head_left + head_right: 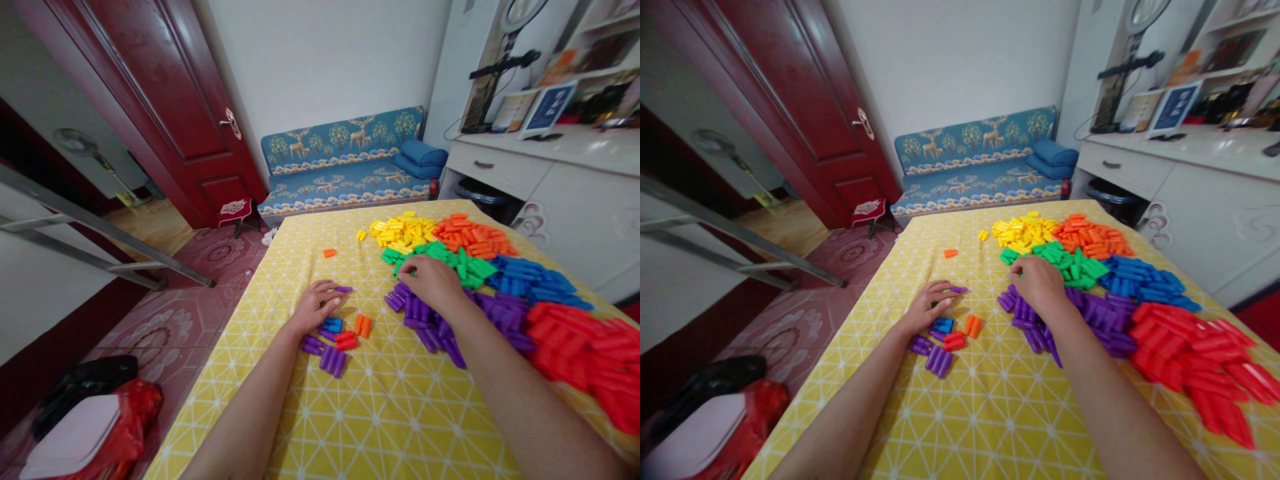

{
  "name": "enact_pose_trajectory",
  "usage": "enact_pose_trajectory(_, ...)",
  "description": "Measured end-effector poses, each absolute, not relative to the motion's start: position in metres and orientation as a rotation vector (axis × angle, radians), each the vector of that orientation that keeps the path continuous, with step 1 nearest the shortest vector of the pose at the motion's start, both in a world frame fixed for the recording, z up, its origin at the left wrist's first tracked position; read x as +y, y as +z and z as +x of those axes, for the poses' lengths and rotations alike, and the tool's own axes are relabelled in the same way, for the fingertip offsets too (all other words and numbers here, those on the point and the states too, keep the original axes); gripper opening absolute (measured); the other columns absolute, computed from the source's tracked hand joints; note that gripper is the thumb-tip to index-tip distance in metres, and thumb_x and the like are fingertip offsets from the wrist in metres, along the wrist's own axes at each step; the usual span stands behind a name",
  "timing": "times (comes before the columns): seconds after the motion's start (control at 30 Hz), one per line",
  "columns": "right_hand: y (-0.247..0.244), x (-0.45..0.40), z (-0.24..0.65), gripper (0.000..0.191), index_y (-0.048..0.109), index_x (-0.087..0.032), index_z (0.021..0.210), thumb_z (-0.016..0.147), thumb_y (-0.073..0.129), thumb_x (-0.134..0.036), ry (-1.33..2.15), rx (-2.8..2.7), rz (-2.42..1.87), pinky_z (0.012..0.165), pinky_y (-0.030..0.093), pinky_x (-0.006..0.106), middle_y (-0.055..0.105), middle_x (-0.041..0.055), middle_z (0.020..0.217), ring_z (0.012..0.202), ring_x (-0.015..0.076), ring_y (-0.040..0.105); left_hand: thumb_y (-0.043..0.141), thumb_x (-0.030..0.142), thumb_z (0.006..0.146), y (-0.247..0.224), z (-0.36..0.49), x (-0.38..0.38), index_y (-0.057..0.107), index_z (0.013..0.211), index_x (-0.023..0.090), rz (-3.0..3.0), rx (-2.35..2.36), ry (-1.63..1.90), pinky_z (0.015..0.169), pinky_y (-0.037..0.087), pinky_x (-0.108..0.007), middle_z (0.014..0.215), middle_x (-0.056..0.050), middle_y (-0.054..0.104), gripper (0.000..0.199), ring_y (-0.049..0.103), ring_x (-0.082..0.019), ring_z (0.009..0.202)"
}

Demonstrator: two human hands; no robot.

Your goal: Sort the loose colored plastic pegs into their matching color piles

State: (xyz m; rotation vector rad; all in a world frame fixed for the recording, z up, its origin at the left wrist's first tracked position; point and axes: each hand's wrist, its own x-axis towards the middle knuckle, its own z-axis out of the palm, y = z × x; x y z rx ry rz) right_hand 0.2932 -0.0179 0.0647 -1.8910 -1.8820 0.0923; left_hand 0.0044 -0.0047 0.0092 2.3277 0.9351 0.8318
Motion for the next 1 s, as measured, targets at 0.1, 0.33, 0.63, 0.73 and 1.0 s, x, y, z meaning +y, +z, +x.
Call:
enact_pose_trajectory(0.1,0.049,-0.023,0.253,0.019,0.07,-0.021,0.095,0.077,0.062,-0.022,0.276,-1.96,-1.528,0.078,0.049,0.031,0.066,0.0051,0.1,0.087,0.0181,0.063,0.051,0.038,0.092,0.011,0.004,-0.008,0.073,0.109,0.025,2.16,0.912,0.955,0.108,0.036,-0.045,0.117,-0.007,0.069,0.03,0.053,-0.024,0.119)
enact_pose_trajectory(0.33,0.005,-0.039,0.195,0.037,0.064,-0.022,0.112,0.078,0.058,-0.01,0.589,-2.064,-1.091,0.096,0.044,0.035,0.063,0.0065,0.115,0.109,0.0178,0.058,0.059,0.042,0.087,0.008,0.004,-0.011,0.077,0.086,0.017,1.933,0.882,0.954,0.096,0.047,-0.037,0.099,-0.011,0.072,0.03,0.063,-0.024,0.103)
enact_pose_trajectory(0.63,-0.007,-0.031,0.2,0.019,0.064,-0.018,0.101,0.084,0.058,-0.025,0.602,-1.901,-1.155,0.085,0.048,0.032,0.063,0.007,0.103,0.097,0.0176,0.059,0.081,0.039,0.064,0.047,-0.047,-0.004,0.068,0.115,0.022,1.872,0.864,0.678,0.089,0.053,-0.036,0.117,-0.011,0.069,0.056,0.066,-0.026,0.105)
enact_pose_trajectory(0.73,-0.009,-0.032,0.2,0.022,0.063,-0.018,0.104,0.086,0.056,-0.028,0.622,-1.874,-1.161,0.085,0.049,0.032,0.062,0.0076,0.106,0.099,0.0178,0.059,0.088,0.039,0.048,0.063,-0.055,-0.015,0.064,0.122,0.027,2.133,0.778,0.558,0.087,0.054,-0.033,0.12,-0.009,0.067,0.079,0.066,-0.025,0.106)
enact_pose_trajectory(1.0,-0.012,-0.028,0.195,0.027,0.064,-0.019,0.101,0.089,0.05,-0.039,0.649,-1.682,-1.163,0.083,0.051,0.035,0.064,0.009,0.106,0.101,0.0205,0.06,0.08,0.069,0.039,0.018,-0.013,-0.077,0.028,0.149,0.028,2.485,1.131,0.319,0.112,0.01,-0.066,0.16,-0.017,0.007,0.129,0.009,-0.046,0.144)
